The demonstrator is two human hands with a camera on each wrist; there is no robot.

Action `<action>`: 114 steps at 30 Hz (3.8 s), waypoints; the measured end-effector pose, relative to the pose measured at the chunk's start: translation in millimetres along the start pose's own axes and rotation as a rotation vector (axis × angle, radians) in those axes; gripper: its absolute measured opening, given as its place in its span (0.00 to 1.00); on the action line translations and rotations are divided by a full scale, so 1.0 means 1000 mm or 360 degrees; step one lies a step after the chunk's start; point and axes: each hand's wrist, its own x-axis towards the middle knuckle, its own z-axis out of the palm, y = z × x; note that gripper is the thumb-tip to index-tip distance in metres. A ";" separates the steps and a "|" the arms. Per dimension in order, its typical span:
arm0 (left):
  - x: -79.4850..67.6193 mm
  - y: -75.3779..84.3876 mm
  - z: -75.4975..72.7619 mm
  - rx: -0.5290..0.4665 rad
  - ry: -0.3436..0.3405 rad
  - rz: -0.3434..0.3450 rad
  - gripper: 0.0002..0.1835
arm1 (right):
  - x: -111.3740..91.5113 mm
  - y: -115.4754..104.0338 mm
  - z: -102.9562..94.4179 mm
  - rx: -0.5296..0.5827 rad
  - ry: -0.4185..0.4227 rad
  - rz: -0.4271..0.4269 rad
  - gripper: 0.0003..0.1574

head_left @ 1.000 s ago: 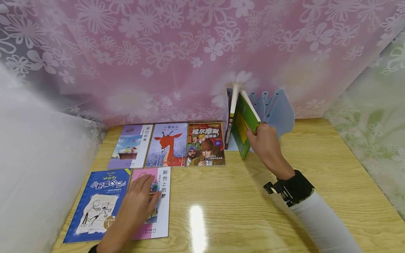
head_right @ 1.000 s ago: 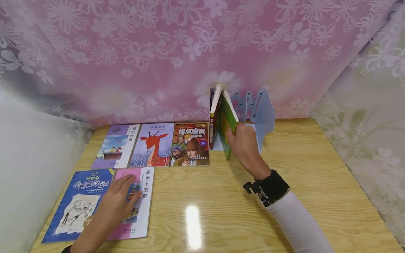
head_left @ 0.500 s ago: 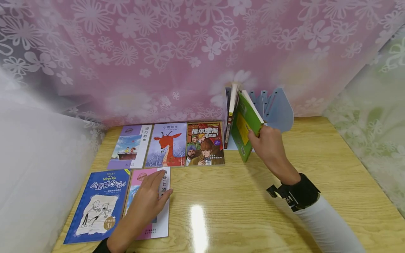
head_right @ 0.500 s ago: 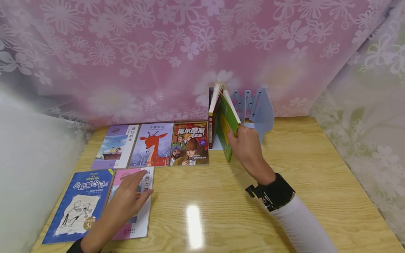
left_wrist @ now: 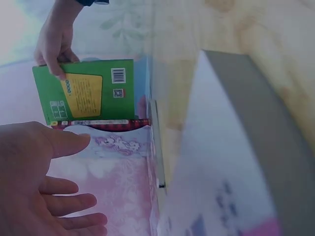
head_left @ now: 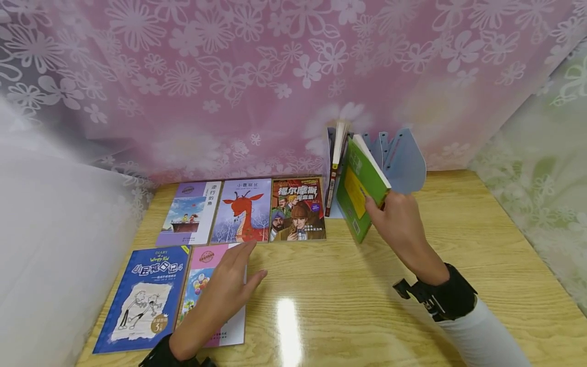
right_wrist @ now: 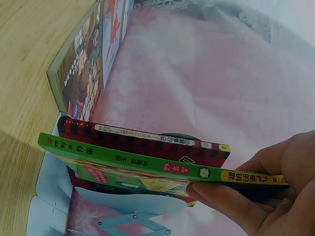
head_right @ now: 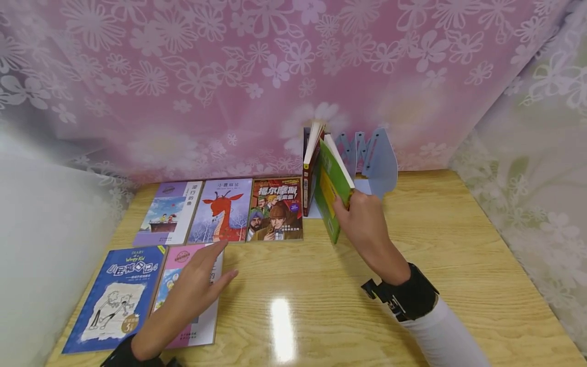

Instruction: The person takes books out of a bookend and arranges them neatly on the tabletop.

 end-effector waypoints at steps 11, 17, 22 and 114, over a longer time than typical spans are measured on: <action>0.018 0.021 0.004 -0.0144 -0.0005 0.0028 0.38 | -0.015 -0.005 -0.014 0.0071 -0.0020 0.0033 0.15; 0.030 0.034 0.008 -0.0187 -0.0027 0.0108 0.38 | -0.024 -0.006 -0.017 0.0055 -0.0035 0.0070 0.16; 0.037 0.043 0.011 -0.0203 -0.0070 0.0133 0.39 | -0.030 -0.007 -0.017 0.0061 -0.0051 0.0048 0.17; 0.088 0.100 0.004 -0.0413 0.0489 0.0781 0.19 | -0.047 -0.065 -0.024 0.0724 -0.0096 -0.0211 0.27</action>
